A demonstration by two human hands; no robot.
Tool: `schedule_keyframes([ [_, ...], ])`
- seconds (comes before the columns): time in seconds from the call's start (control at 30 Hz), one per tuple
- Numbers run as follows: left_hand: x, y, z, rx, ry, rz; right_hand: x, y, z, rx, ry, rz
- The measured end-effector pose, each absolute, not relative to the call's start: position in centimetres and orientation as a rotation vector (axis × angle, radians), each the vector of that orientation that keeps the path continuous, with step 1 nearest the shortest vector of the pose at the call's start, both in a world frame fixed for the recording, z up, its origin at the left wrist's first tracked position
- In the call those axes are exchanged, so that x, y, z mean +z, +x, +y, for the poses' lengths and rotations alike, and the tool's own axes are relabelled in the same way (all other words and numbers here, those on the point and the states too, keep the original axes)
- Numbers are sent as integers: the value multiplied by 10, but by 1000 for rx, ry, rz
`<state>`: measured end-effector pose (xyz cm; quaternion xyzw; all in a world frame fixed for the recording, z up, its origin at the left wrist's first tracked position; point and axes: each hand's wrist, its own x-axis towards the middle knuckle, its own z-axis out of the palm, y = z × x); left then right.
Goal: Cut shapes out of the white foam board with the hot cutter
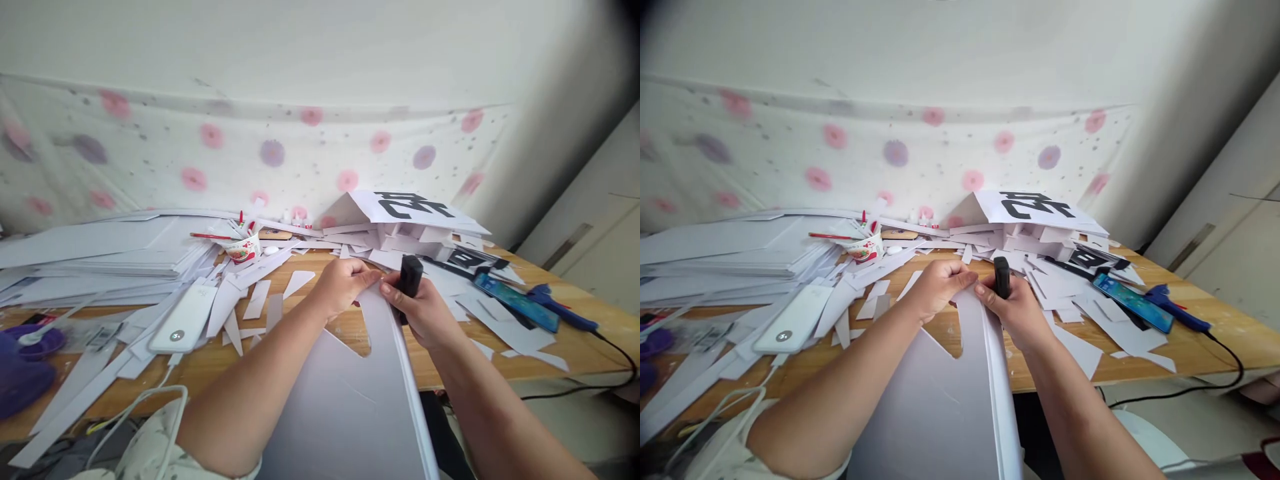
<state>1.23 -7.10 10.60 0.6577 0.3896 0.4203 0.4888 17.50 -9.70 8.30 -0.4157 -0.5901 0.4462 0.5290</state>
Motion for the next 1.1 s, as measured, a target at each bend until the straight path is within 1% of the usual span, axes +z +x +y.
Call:
schedule_keyframes([
  [0.17, 105, 12, -69, 994, 1571, 909, 79, 171, -98, 994, -1078, -1356],
  [0.27, 102, 2, -63, 1065, 1570, 959, 83, 186, -96, 950, -1032, -1192],
  [0.37, 99, -14, -54, 1110, 1503, 1041, 87, 216, -93, 874, -1005, -1042],
  [0.5, 97, -23, -45, 1078, 1523, 1082, 85, 257, -99, 796, -1188, -1071],
  [0.63, 96, -26, -38, 1050, 1524, 1130, 77, 308, -119, 608, -1320, -909],
  [0.7, 94, -28, -33, 1060, 1520, 1158, 72, 338, -134, 585, -1368, -815],
  [0.83, 90, -30, -24, 904, 1529, 1153, 56, 384, -161, 510, -1270, -472],
  [0.93, 87, -25, -21, 774, 1616, 1115, 37, 392, -171, 560, -1249, -351],
  [1.1, 80, -22, -16, 692, 1697, 1122, 13, 377, -171, 836, -1326, -423],
])
